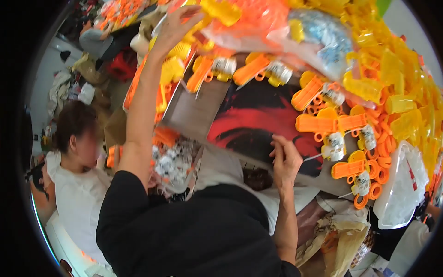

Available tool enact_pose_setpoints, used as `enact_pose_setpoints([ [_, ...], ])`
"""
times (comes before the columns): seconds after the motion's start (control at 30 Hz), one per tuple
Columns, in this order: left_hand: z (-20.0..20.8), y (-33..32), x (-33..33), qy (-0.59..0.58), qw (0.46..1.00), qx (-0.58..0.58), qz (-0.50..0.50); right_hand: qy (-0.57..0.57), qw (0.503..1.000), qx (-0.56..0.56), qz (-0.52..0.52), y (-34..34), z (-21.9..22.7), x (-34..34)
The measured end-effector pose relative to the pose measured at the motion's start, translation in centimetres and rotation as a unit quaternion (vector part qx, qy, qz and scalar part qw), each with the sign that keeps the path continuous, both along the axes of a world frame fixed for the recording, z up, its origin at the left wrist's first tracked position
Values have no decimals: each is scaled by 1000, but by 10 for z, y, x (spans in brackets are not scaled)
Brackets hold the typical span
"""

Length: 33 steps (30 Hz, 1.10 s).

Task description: Assembling the internal mechanisms and outer shells of plastic toy guns.

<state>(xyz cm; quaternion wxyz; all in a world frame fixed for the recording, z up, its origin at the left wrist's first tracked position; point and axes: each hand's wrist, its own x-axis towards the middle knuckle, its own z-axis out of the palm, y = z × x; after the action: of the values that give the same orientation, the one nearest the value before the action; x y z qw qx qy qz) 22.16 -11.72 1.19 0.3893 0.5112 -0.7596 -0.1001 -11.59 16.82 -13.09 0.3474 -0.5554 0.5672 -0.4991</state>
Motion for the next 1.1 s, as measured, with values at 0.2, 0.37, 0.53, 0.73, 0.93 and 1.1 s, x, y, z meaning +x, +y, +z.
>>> enact_pose_setpoints([
  [0.2, 17, 88, -30, -76, 992, 66, -77, -27, 1000, -5, 3, -5, 0, -5],
  [0.37, -1, 71, -12, -165, 972, 57, -160, -33, 999, -2, 23, -11, 5, 8],
  [0.53, -14, 54, -60, -171, 944, 60, -274, -24, 1000, -15, -8, 2, -3, -4],
  [0.73, -42, 27, -89, -180, 943, -4, -279, -7, 1000, -9, -4, 6, 4, 7],
  [0.93, -60, 11, -130, -262, 926, -3, -271, 2, 999, -33, -15, 0, 8, 3],
  [1.1, -79, 21, -160, -310, 901, -105, -284, -1, 1000, -24, -9, -6, 13, 4],
])
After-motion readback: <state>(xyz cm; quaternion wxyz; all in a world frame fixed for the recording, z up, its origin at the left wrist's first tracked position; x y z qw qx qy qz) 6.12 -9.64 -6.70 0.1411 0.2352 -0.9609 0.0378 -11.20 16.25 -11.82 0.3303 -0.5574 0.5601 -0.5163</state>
